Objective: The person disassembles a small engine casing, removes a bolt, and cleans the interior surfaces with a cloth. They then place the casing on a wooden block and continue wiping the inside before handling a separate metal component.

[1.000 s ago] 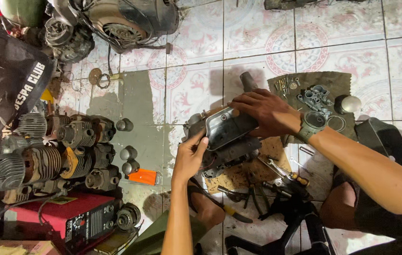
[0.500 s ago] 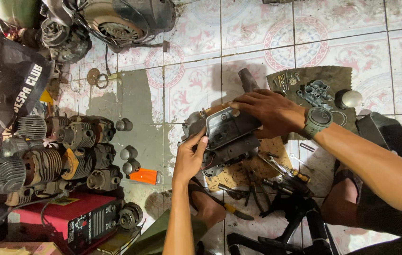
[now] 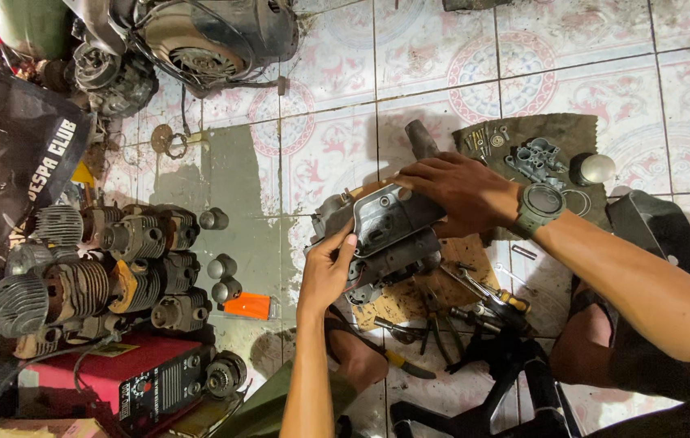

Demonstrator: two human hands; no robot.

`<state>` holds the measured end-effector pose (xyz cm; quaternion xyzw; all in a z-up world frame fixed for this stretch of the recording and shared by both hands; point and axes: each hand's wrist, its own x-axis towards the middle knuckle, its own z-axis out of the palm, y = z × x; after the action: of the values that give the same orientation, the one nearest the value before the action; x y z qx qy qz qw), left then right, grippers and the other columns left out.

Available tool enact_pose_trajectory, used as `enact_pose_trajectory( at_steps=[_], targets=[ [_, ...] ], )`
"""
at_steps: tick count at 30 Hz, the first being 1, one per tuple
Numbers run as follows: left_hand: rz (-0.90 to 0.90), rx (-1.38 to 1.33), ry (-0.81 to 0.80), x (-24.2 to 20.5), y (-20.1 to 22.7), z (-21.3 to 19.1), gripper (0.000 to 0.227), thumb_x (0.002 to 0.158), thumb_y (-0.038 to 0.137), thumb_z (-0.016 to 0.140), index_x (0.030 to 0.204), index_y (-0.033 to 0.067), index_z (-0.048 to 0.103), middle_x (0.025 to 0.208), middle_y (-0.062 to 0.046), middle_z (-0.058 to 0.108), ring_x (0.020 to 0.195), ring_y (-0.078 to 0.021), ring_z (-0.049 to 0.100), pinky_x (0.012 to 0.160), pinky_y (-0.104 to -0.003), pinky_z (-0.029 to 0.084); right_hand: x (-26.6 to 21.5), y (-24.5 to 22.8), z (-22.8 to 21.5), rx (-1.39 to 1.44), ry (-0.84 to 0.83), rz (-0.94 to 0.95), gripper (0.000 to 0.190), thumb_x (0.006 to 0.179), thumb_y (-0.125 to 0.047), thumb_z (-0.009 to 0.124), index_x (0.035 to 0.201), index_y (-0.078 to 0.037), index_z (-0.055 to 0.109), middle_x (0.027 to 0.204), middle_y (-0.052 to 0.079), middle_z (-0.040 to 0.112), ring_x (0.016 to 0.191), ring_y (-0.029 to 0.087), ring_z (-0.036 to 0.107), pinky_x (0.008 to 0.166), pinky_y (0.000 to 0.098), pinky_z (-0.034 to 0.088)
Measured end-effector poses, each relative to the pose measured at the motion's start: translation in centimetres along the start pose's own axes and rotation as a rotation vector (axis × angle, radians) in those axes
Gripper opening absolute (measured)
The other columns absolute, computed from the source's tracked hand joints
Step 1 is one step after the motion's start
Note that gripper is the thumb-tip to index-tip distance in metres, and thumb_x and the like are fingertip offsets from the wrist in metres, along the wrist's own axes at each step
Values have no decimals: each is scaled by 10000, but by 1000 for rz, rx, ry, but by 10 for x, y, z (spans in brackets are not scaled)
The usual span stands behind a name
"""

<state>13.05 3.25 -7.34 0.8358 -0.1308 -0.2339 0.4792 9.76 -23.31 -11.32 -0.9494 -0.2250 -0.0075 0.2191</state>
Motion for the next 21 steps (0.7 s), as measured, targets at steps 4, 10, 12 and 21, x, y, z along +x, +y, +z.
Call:
enact_pose_trajectory(
  at_steps=[4, 10, 12, 21],
  targets=[
    [-18, 57, -15, 2, 1, 1, 312, 930, 177, 549, 1222, 92, 619, 1202, -186, 619, 1194, -354, 501, 1011, -469, 406, 2, -6, -6, 14, -72, 52, 856, 587, -424, 680, 1343, -121, 418, 1337, 96, 465, 1278, 308, 427, 1020, 504, 363],
    [-37, 110, -4, 7, 7, 2, 313, 948, 209, 524, 1236, 127, 614, 1197, -159, 620, 1193, -361, 506, 1048, -465, 361, 8, -1, -5, -67, -131, 71, 823, 584, -352, 671, 1336, -145, 407, 1349, 66, 445, 1285, 285, 424, 1023, 486, 370],
    [-62, 136, -2, 5, 8, 2, 311, 942, 212, 523, 1227, 138, 624, 1186, -152, 627, 1183, -350, 520, 1033, -465, 391, 8, -1, 1, -63, -169, 77, 855, 591, -337, 694, 1365, -146, 384, 1361, 78, 431, 1293, 306, 411, 1021, 501, 368],
    [-21, 281, -20, 11, -21, 6, 298, 932, 212, 529, 1199, 163, 650, 1135, -126, 657, 1149, -336, 552, 1048, -488, 345, 9, -7, 11, -4, -266, 131, 893, 633, -291, 690, 1424, -139, 305, 1387, 106, 386, 1318, 340, 364, 1035, 540, 351]
  ],
)
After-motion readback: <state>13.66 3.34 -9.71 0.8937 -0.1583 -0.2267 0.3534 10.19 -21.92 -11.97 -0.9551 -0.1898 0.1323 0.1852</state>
